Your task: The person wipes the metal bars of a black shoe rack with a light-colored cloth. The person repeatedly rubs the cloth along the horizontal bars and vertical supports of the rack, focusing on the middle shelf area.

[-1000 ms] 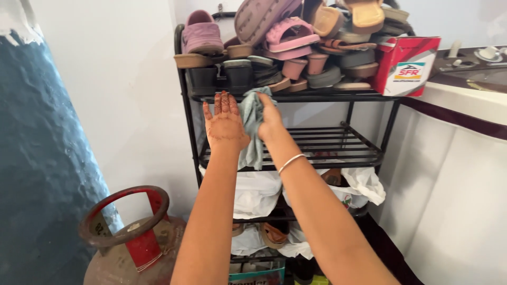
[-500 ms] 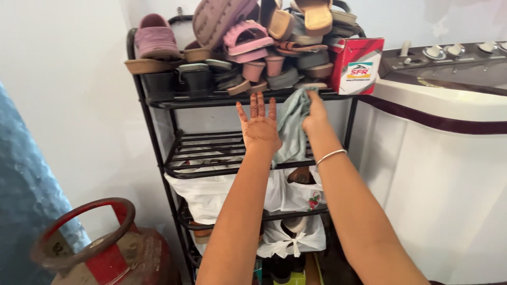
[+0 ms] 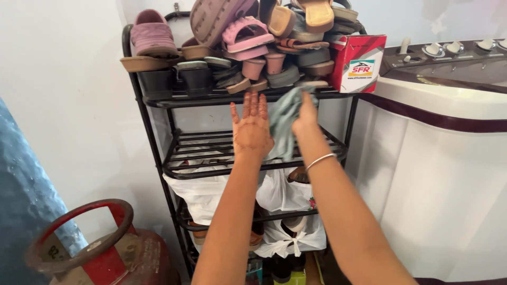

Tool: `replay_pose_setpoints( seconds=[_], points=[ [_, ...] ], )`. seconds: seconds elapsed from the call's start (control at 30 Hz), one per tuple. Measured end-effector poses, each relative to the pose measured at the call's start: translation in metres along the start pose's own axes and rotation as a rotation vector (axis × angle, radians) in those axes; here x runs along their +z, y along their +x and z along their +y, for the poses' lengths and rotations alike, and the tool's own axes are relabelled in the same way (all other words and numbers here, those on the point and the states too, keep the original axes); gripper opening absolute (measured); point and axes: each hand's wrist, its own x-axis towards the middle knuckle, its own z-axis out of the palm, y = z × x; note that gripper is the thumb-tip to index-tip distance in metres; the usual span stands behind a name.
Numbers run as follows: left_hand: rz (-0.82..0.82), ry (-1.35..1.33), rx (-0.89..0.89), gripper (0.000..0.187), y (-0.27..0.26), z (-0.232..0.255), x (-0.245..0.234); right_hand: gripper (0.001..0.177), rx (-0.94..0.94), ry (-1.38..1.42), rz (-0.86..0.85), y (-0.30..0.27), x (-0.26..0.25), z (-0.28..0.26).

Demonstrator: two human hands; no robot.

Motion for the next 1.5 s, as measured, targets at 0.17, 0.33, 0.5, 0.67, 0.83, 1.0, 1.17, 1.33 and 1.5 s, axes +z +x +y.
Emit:
replay_pose_setpoints(
  seconds=[0.17, 0.33, 0.5, 0.67, 0.83, 1.0, 1.17, 1.33, 1.5],
  points=[
    [0.226, -0.025, -0.123, 0.096, -0.020, -0.069, 0.008, 0.024, 0.026, -0.102, -0.023, -0.081, 0.086, 0.085],
    [0.111, 0.164, -0.248, 0.097, -0.043, -0.132, -0.020, 0.018, 0.065, 0.039, -0.093, -0.120, 0.145, 0.157],
    [-0.070, 0.253, -0.160, 0.074, -0.048, -0.143, -0.030, 0.011, 0.094, 0.027, -0.208, -0.134, 0.164, 0.202],
    [-0.068, 0.199, -0.199, 0.090, -0.050, -0.132, -0.036, 0.010, 0.116, -0.009, -0.260, -0.139, 0.163, 0.184],
    [0.000, 0.156, -0.231, 0.099, -0.045, -0.129, -0.030, 0.010, 0.278, 0.041, -0.335, -0.100, 0.151, 0.180],
    [0.050, 0.125, -0.266, 0.111, -0.037, -0.117, -0.021, 0.013, 0.334, -0.046, -0.235, -0.081, 0.126, 0.136],
    [0.016, 0.056, -0.132, 0.112, -0.029, -0.073, -0.022, 0.017, 0.355, -0.071, -0.272, -0.030, 0.081, 0.098],
    [0.124, 0.091, 0.028, 0.106, -0.006, 0.011, -0.004, 0.022, 0.268, -0.106, -0.171, -0.014, 0.036, 0.017],
    [-0.226, 0.186, -0.048, 0.099, -0.005, 0.066, -0.023, 0.017, 0.128, -0.181, -0.184, 0.019, -0.011, -0.052]
  ],
)
